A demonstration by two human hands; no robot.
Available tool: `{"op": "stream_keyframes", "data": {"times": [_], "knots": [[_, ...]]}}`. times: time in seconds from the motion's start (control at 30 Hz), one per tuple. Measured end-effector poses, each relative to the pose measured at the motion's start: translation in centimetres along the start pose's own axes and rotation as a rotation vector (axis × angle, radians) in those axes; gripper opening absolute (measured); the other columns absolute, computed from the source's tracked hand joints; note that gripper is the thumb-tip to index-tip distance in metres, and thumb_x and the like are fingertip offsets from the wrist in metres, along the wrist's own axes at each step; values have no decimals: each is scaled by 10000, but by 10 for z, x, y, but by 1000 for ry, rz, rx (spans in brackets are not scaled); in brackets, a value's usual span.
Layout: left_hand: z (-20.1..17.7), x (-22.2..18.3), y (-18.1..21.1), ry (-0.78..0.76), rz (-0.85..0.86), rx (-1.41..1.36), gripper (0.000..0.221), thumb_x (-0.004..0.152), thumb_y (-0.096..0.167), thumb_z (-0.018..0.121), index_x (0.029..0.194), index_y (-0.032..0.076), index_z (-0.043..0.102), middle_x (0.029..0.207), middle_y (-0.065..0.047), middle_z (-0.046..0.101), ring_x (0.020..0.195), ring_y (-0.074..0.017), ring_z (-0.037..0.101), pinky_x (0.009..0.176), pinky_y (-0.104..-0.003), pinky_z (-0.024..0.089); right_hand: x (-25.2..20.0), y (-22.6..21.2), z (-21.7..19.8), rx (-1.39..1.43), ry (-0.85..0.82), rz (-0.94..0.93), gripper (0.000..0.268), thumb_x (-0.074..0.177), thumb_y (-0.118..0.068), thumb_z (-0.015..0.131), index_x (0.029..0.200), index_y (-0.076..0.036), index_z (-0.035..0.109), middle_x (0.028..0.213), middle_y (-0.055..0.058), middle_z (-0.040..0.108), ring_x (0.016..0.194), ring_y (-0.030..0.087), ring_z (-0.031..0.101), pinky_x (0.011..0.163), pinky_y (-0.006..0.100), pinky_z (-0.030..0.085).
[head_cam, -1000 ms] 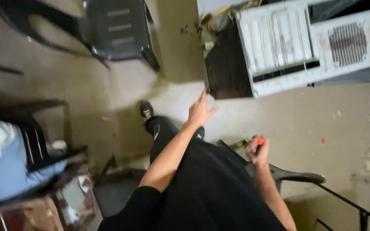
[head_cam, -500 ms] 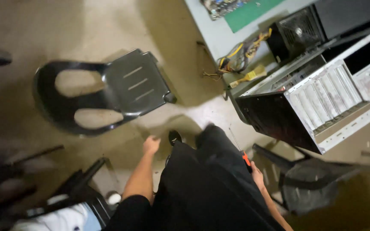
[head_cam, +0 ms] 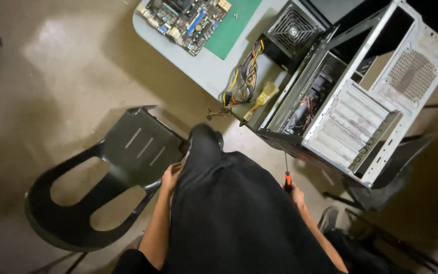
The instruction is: The person is disassembling a computer, starting with the case screws and then moving to the motherboard to remove the heatsink and CPU.
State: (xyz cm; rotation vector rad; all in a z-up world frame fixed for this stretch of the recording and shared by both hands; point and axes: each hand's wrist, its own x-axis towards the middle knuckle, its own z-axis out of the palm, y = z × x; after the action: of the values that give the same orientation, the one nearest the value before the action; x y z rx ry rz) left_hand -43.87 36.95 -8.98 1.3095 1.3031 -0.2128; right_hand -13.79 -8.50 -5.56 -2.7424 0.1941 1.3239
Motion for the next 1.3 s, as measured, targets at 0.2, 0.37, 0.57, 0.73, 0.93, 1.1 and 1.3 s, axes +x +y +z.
{"op": "stream_keyframes", "data": {"times": [0.2,0.37,0.57,0.73,0.93,1.1,1.3], "knots": [[-45,-21,96,177,221,-155,421,975,169,693,1307,-84,637,1282,-399,628,1272,-526,564,1116,-590,442,-34,-51,8,1167,116,329,697,943,-302,787,1372,174,514,1152,407,659,869,339,763,614,355,634],[-72,59,183,279,408,-217,264,980,179,747,1228,90,719,1173,-164,727,1082,-269,690,918,-379,565,27,-80,86,366,55,388,637,817,-654,726,1369,-353,625,1353,73,679,1292,274,615,1104,403,461],[-110,126,393,326,785,-245,170,1012,132,727,1155,45,696,1115,-151,739,1102,-233,693,999,-388,543,1,-157,119,999,315,555,613,761,-501,887,1203,-107,730,1033,93,706,978,248,661,870,400,522],[-163,211,522,288,1016,-21,220,957,36,720,1146,146,693,1062,-20,768,1014,-177,734,828,-308,592,-67,-247,156,1297,564,608,474,814,-354,889,1112,-38,696,848,97,633,727,207,627,688,390,546],[-201,293,587,-26,1011,321,537,953,170,773,1413,75,514,1280,-150,680,1169,-320,674,1011,-473,516,-182,-421,126,1639,1066,712,257,875,-120,820,1033,-12,650,703,51,518,473,126,540,393,244,430],[-188,318,595,-224,857,512,461,1030,274,682,1391,28,537,1250,-178,680,1119,-333,706,927,-491,569,-256,-476,129,1693,1451,782,222,958,-269,802,950,-97,662,727,109,668,462,73,526,385,174,441],[-180,335,577,-195,838,611,372,1031,361,659,1284,89,668,1311,-7,560,1034,-207,726,862,-392,624,-342,-546,39,952,1711,444,338,1178,-264,498,1012,3,619,964,169,621,895,210,576,820,320,518]]}}
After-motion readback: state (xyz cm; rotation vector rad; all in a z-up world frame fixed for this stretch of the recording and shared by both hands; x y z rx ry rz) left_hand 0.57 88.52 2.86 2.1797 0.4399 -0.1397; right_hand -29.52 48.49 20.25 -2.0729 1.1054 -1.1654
